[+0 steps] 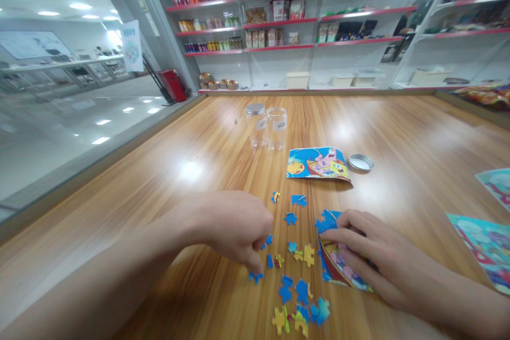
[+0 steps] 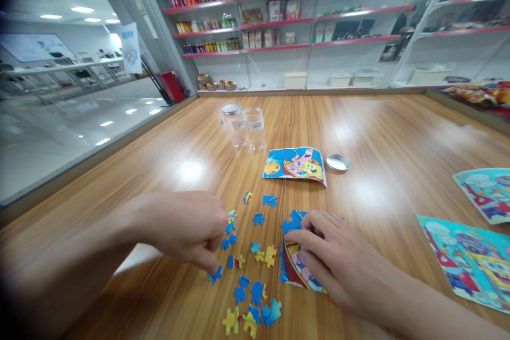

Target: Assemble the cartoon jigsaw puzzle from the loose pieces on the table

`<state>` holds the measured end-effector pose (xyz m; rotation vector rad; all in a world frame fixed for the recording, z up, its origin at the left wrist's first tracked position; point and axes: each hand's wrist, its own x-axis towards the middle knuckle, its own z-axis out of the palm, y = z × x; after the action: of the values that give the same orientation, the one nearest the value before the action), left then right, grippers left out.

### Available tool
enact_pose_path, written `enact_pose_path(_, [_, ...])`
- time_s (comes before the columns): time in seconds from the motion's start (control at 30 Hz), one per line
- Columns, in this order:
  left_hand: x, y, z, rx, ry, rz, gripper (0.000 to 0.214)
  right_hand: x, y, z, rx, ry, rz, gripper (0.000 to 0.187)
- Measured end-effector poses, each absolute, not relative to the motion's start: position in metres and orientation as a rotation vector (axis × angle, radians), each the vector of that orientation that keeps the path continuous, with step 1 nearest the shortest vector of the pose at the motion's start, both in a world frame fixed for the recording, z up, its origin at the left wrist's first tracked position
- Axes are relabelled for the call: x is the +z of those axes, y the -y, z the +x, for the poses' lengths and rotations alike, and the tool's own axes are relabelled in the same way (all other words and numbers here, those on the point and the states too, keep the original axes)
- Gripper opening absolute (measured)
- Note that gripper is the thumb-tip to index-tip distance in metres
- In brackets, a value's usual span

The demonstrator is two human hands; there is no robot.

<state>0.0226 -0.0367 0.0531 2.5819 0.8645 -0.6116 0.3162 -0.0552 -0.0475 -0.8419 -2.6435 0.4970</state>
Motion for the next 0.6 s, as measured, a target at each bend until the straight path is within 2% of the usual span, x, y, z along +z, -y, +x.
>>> enact_pose_path(0.17, [0.044,0.04,0.031,-0.586,-0.911,2.675,0.019,-0.048,0.055,0.317,0.479,2.68,-0.832,0.037])
enact_pose_path(0.4, [0.058,0.037,0.024,-0.402,-0.701,2.685,0.007,-0.045,0.055,0.317,0.442,2.679,-0.817,0.038])
enact_pose_path(0.6, [0.045,0.037,0.036,-0.44,-0.701,2.795,0.014,-0.045,0.054,0.316,0.456,2.684,-0.799,0.037])
